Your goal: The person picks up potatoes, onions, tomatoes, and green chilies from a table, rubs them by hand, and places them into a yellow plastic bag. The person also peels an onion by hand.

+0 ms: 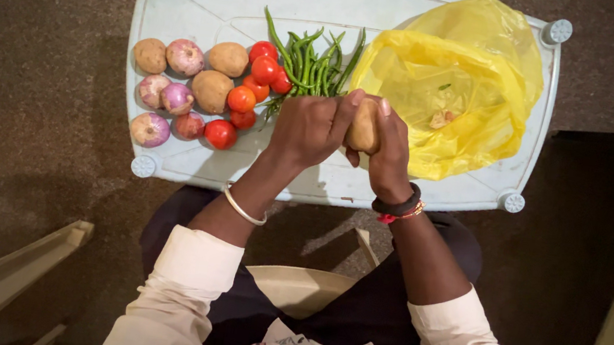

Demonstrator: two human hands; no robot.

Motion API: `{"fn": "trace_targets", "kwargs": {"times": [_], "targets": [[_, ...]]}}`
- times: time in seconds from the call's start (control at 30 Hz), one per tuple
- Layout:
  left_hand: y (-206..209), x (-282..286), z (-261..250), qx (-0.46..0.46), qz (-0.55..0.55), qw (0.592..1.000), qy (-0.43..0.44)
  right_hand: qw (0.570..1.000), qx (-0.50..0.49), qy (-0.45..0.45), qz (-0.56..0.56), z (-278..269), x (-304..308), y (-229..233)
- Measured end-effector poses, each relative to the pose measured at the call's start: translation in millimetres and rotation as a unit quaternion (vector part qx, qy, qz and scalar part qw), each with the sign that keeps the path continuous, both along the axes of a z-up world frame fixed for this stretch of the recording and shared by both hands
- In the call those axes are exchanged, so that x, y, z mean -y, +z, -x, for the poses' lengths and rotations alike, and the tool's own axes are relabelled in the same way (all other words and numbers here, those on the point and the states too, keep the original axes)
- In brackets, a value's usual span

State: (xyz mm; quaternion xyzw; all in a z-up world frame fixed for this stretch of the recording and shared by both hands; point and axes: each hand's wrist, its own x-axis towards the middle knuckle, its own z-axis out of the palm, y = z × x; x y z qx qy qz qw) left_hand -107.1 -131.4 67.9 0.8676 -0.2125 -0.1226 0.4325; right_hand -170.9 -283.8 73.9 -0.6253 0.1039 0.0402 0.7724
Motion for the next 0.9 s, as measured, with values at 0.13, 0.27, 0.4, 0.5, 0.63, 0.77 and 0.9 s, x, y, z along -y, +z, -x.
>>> {"fn": "trace_targets", "kwargs": {"times": [0.13,0.27,0.4,0.5,0.63,0.77,0.9], "targets": [[7,5,2,0.102,0.077,0.992,-0.015,0.994,-0.071,-0.047,-0.065,-1,-8,13],[17,3,2,0.091,0.1,0.988,-0.076,0.988,-0.135,-0.061,-0.047,2,-1,9],[4,2,1,0.124,0.043,0.986,-0.101,0.999,-0.033,-0.017,0.034,1,11,-1],[-16,3,-1,0.123,0.046,0.988,-0.078,0.997,-0.041,-0.025,0.058,0,11,-1],[-22,7,0,0.149,0.024,0.988,-0.028,0.996,-0.073,-0.045,0.01,-4,6,6],[0,3,-1,0.159,0.102,0.981,-0.041,0.982,-0.156,-0.059,-0.087,-5,4,11],[15,3,-2,0.162,0.097,0.978,-0.093,0.971,-0.179,-0.026,-0.158,-1,11,3]]}}
